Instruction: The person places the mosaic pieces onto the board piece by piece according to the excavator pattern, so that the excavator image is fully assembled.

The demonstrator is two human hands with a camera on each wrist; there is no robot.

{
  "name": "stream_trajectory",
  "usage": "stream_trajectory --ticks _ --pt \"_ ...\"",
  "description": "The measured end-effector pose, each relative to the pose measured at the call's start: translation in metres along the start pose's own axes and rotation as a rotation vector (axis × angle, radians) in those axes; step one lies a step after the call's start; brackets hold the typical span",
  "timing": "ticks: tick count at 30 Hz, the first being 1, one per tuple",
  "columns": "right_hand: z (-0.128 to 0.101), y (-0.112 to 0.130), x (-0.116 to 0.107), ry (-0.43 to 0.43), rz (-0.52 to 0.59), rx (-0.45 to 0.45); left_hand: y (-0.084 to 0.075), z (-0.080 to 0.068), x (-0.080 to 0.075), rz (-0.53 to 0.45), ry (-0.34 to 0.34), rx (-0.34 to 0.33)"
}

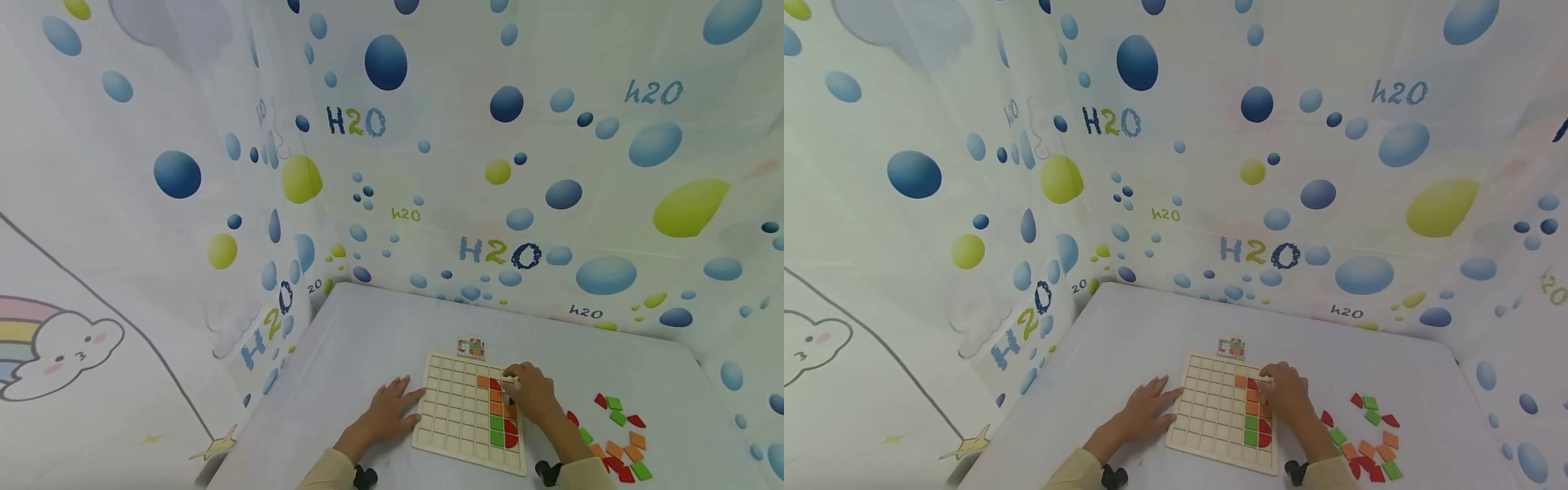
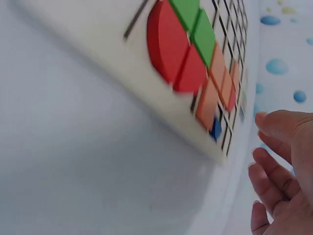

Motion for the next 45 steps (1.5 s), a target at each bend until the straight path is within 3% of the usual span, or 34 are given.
stream_trajectory --ticks 7,13,16,20,28,35,45 --pt "-0.028 -0.044 -0.028 0.051 0.012 0.147 0.000 -0.003 -0.002 -0.028 0.007 0.039" --pt "-0.048 -0.075 -0.034 0.218 0.012 0.351 -0.001 -0.003 -0.003 -0.031 0.009 0.026" --pt "-0.053 -0.082 -0.031 0.263 0.005 0.318 -0.001 -0.003 -0.003 -0.034 0.017 0.007" --pt "-0.056 -0.086 -0.028 0.262 0.024 0.262 -0.001 -0.002 -0.002 -0.035 0.021 0.003" --pt "-0.063 -0.088 -0.027 0.279 -0.021 0.395 0.000 -0.001 0.000 -0.025 0.021 0.002" --pt "-0.059 -0.084 -0.021 0.178 -0.056 0.267 0.000 -0.001 -0.001 -0.023 0.007 0.004" --pt "-0.059 -0.083 -0.016 0.112 0.021 0.324 -0.001 -0.002 -0.001 -0.023 0.007 0.014"
Point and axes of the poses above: each hand's wrist, its own z-axis towards the middle knuckle, its own x-axis out of the palm, y = z × x, the point moved 4 cm from there along z, towards the middle knuckle, and after that the axes turned 11 degrees about y, right-handed, at the moved point
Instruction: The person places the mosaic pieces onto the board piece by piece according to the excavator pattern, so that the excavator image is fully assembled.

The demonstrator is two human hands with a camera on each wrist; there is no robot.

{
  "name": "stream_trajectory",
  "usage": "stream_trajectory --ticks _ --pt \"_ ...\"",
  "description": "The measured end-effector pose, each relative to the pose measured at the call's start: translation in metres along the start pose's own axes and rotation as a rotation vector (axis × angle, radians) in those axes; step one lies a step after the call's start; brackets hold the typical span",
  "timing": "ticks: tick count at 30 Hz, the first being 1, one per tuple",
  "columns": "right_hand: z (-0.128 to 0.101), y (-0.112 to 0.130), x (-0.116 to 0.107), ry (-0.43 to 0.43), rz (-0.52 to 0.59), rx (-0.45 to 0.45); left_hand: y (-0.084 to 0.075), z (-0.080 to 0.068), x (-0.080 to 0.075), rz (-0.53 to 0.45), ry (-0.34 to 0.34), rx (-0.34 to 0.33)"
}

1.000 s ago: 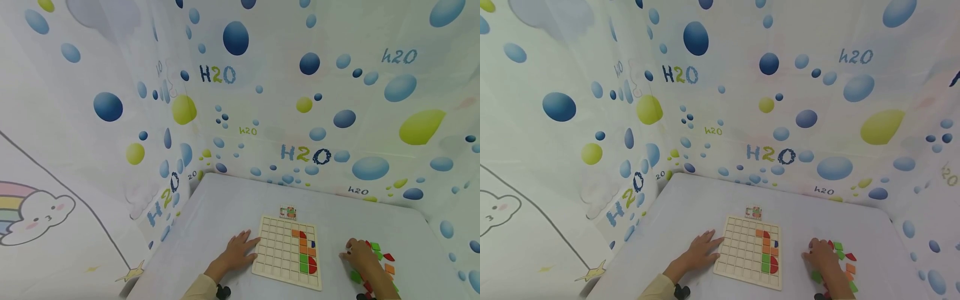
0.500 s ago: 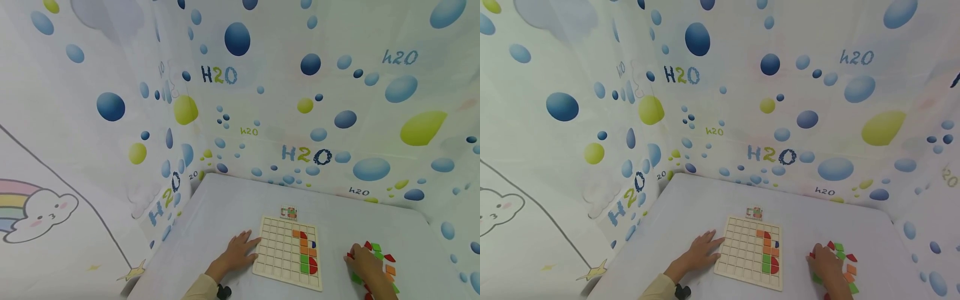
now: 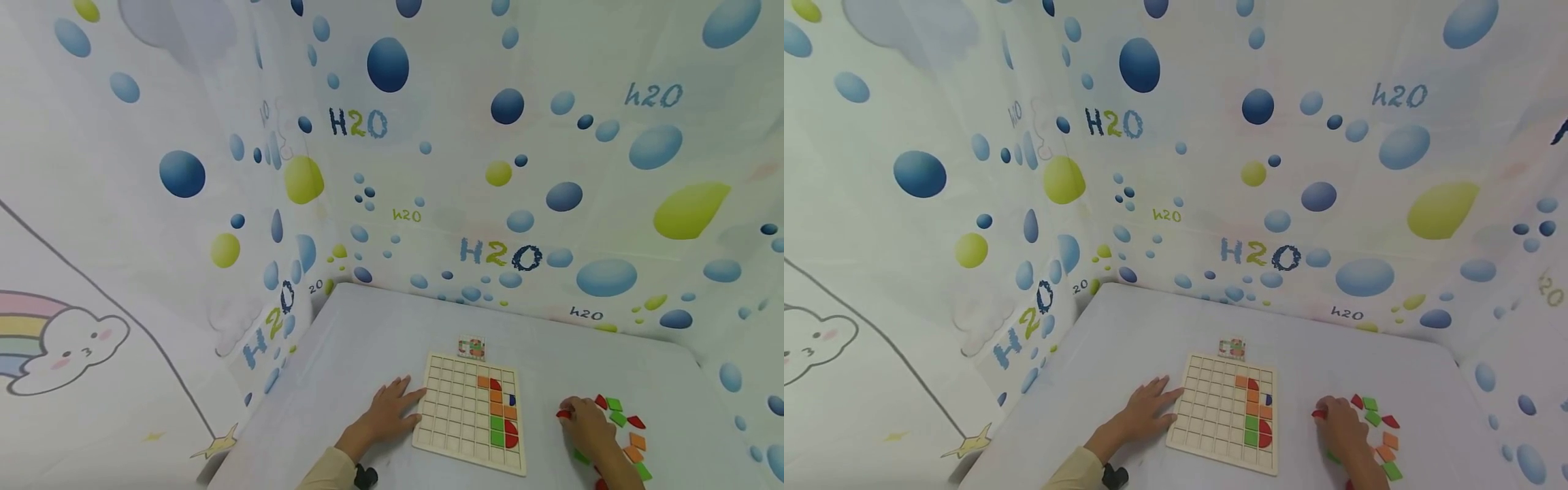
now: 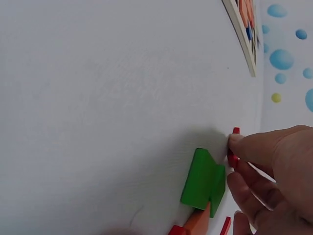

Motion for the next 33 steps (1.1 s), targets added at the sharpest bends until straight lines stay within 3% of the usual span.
stream_trajectory --ticks 15,26,33 --pt "-0.002 -0.005 0.002 0.026 0.103 0.067 -0.001 0.000 -0.001 -0.014 0.015 -0.011" --pt "0.018 0.012 0.005 -0.053 0.129 -0.031 0.002 0.001 0.000 -0.013 0.006 -0.015" --pt "0.023 0.043 0.008 -0.104 0.129 -0.106 0.001 0.000 0.000 -0.028 0.008 -0.013"
Point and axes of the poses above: each hand's wrist, its own z-axis towards the middle knuckle, its own x-axis out of the palm, y = z × x, the point moved 4 cm from there along z, towards the middle knuckle, and after that the axes turned 11 degrees about y, right-handed, at the moved point
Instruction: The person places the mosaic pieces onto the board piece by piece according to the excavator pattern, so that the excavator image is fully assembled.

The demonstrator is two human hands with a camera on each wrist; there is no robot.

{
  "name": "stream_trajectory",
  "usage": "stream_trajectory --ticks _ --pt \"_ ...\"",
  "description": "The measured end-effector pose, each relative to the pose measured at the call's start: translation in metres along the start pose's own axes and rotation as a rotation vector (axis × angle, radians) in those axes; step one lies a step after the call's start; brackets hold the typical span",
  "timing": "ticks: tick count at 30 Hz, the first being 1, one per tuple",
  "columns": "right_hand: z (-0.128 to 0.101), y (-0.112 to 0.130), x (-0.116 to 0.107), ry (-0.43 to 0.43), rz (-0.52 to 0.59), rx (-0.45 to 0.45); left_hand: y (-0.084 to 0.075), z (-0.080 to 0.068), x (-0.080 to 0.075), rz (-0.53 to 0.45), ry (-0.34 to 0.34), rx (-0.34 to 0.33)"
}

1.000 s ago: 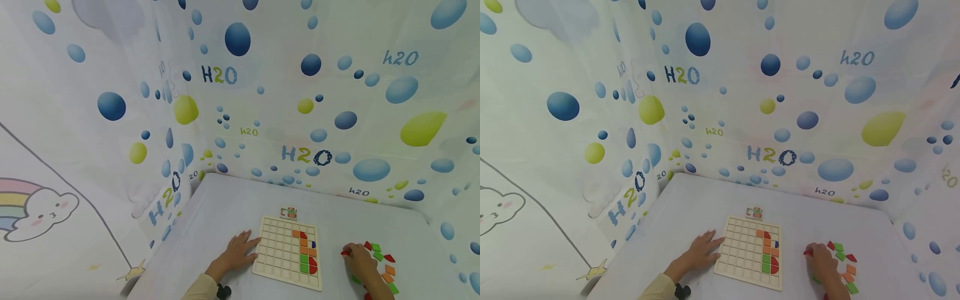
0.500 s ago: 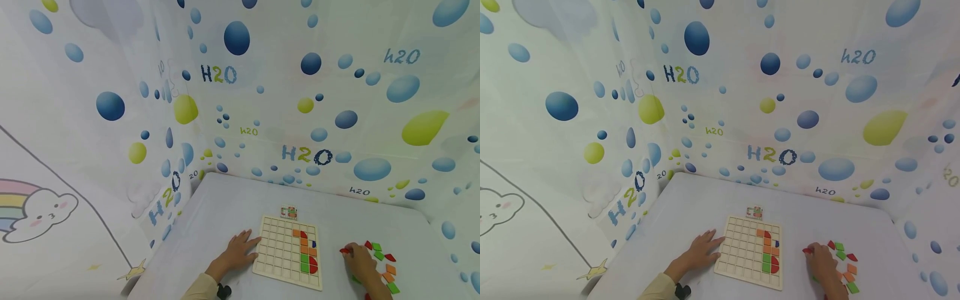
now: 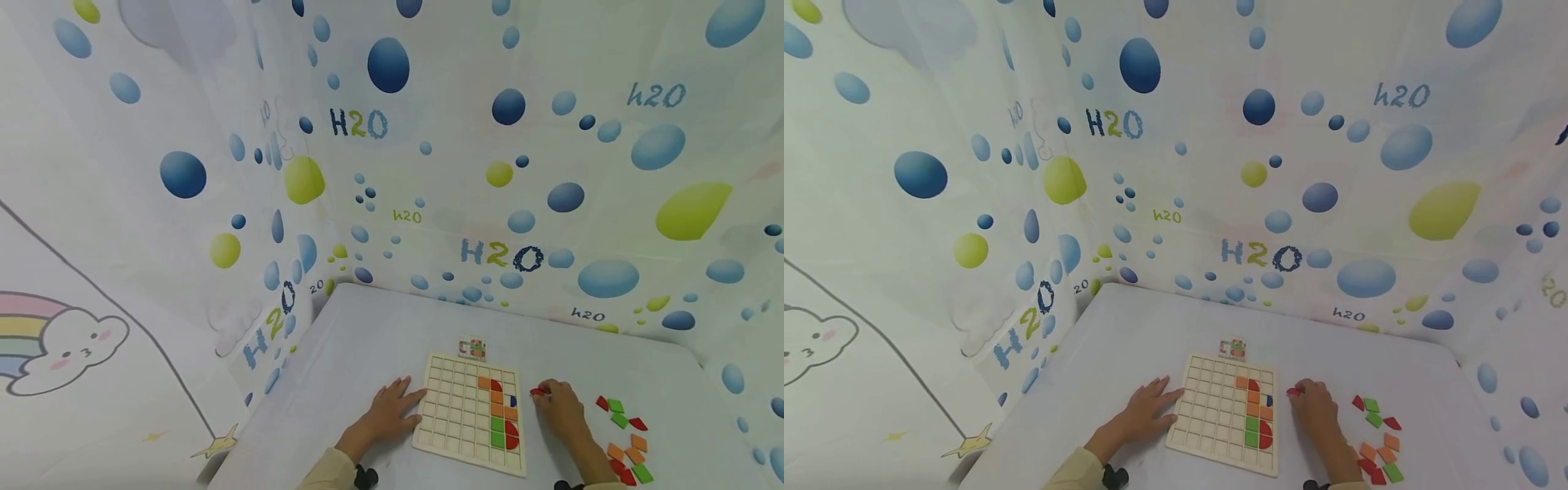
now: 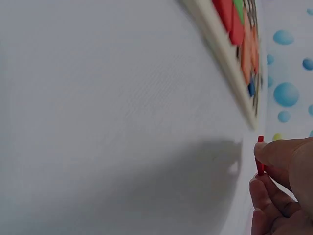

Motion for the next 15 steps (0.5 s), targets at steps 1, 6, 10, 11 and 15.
stream_trajectory --ticks 1,6,10,11,15 --pt "-0.001 0.006 0.001 -0.013 -0.007 -0.023 0.000 0.000 0.000 -0.004 0.002 0.001" --pt "-0.004 0.035 0.009 -0.039 0.004 -0.119 0.000 0.000 0.000 0.004 0.001 -0.001" --pt "-0.003 0.053 0.021 -0.018 0.005 -0.167 0.000 -0.001 0.000 0.017 -0.007 0.002" --pt "-0.003 0.056 0.024 -0.012 0.008 -0.178 0.000 -0.001 -0.001 0.021 -0.010 0.004" --pt "-0.004 0.068 0.034 -0.017 -0.041 -0.248 -0.002 -0.002 -0.001 0.019 -0.015 0.007"
Point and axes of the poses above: each hand's wrist, its own z-axis towards the middle knuckle, its own x-axis out of the palm, y = z × x, the point moved 4 cm from there along z, towards the middle knuckle, and after that the axes turned 11 degrees about y, right-handed, at the moved point
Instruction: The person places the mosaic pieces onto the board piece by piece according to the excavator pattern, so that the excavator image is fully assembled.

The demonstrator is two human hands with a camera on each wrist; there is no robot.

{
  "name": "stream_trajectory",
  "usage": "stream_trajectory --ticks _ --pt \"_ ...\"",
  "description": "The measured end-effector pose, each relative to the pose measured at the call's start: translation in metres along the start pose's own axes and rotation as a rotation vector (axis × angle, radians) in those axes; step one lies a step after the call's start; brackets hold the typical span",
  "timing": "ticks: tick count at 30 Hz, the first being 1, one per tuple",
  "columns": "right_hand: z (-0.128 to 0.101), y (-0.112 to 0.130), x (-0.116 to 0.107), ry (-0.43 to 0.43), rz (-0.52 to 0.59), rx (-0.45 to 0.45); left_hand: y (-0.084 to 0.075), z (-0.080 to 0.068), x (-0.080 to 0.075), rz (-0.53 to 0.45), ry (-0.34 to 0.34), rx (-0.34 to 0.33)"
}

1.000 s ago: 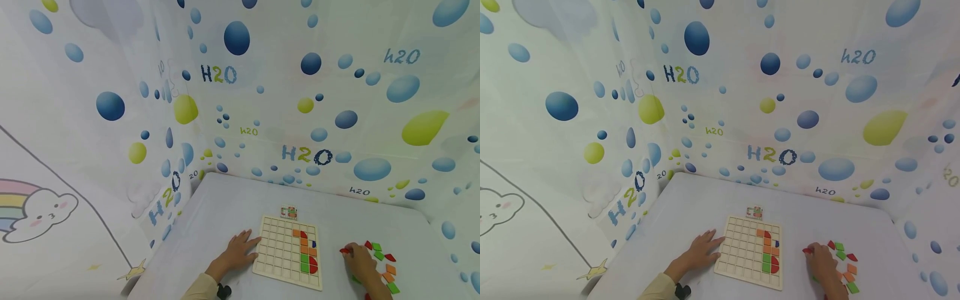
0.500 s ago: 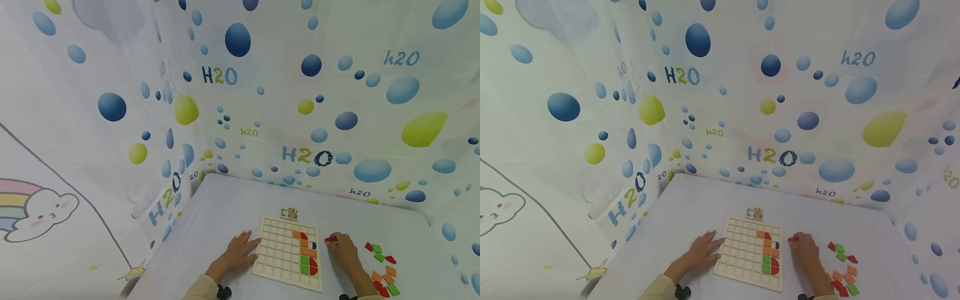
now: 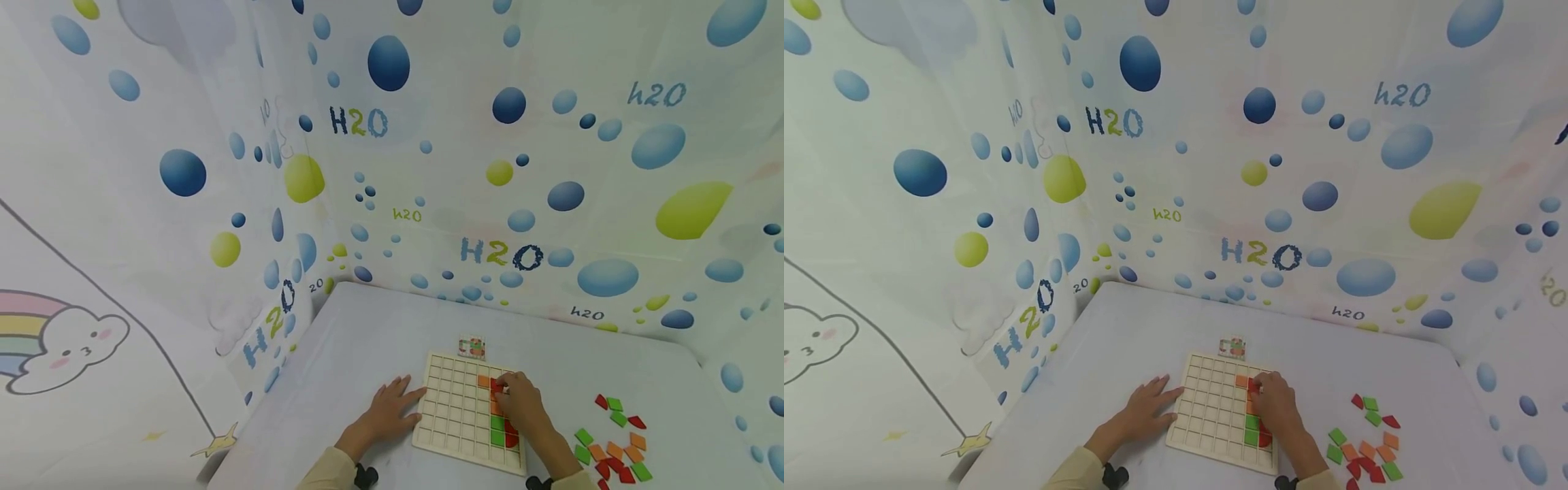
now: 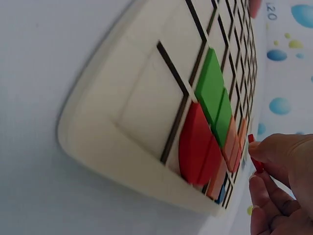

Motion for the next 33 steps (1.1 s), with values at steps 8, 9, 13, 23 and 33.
stream_trajectory --ticks 8,9,13,23,33 --pt "0.001 0.018 0.007 -0.005 -0.068 -0.045 0.000 0.000 -0.001 0.010 -0.006 0.001" --pt "0.001 0.019 0.008 -0.002 -0.071 -0.052 0.000 0.000 0.000 0.011 -0.005 0.001" --pt "0.000 0.022 0.011 0.012 -0.096 -0.078 0.001 0.001 0.000 0.016 -0.008 0.011" --pt "0.004 0.021 0.016 0.017 -0.171 -0.127 0.000 0.000 0.000 0.021 -0.016 0.022" --pt "0.001 0.023 0.013 0.010 -0.209 -0.184 0.002 0.002 0.003 0.022 -0.010 0.014"
Point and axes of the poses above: each hand's wrist, its own z-axis towards the middle knuckle, its own x-axis out of the palm, y = z × x, the point moved 4 cm from there along z, towards the middle knuckle, and after that the axes turned 11 degrees about y, right-handed, at the moved point
